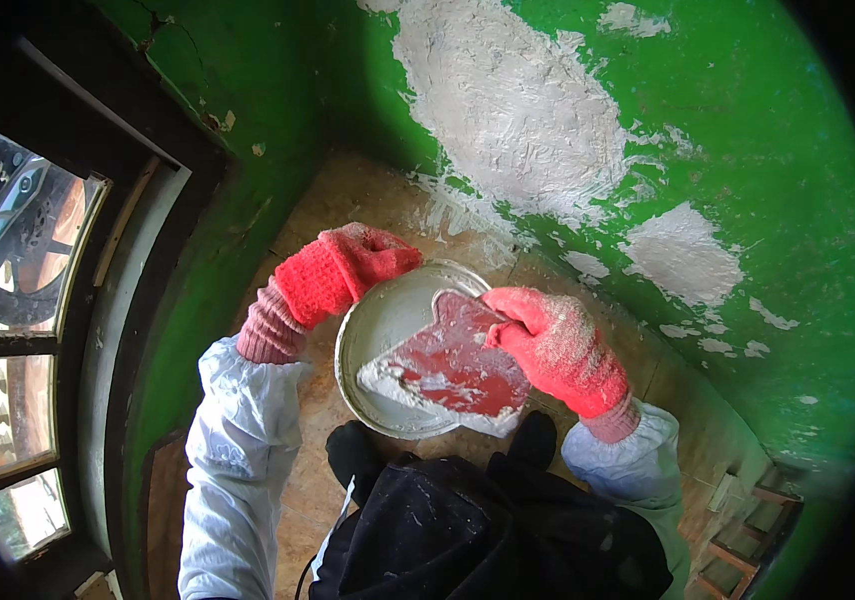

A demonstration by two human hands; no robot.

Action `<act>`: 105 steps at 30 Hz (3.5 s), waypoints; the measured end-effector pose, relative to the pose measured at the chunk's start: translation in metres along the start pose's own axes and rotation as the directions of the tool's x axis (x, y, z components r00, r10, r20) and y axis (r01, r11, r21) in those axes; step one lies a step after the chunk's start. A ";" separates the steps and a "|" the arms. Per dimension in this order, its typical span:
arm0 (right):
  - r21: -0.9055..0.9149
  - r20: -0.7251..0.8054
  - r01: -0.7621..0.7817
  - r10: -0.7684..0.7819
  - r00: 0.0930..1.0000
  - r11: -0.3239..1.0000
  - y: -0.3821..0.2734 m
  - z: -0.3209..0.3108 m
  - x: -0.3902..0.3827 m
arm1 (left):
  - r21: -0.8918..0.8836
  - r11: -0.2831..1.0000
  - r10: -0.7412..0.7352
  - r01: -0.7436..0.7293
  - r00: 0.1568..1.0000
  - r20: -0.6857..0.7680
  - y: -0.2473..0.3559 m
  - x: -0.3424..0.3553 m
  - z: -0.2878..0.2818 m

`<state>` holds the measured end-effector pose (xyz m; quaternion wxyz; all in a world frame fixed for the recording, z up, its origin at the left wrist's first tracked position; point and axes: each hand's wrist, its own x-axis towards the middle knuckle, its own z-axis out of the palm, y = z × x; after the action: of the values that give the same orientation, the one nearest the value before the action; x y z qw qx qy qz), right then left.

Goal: The person applies plaster to a green wall using a handheld spatula after picking up the material from a white bucket.

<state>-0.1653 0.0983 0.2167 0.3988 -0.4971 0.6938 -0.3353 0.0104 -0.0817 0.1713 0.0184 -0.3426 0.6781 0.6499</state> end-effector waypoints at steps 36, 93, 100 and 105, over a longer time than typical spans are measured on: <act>0.358 -0.443 -0.007 0.176 0.879 0.934 0.040 -0.020 0.005 | -0.082 0.986 0.095 -0.142 0.904 -0.416 -0.022 -0.013 0.021; -0.027 -0.227 -0.085 0.077 0.971 0.996 0.056 0.002 -0.018 | -0.041 0.976 0.148 -0.216 0.782 -0.605 -0.024 -0.016 0.033; 0.168 -0.403 -0.081 0.143 0.904 0.982 0.057 -0.042 -0.012 | -0.064 0.977 0.123 -0.205 0.778 -0.617 -0.018 -0.017 0.034; 0.256 -0.298 -0.132 0.208 0.932 0.958 0.046 -0.017 -0.018 | -0.040 0.978 0.115 -0.203 0.692 -0.712 -0.018 -0.019 0.038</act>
<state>-0.1964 0.1302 0.1885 0.3633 -0.3236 0.7461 -0.4546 0.0173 -0.0381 0.1589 -0.3186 -0.5053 0.6218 0.5064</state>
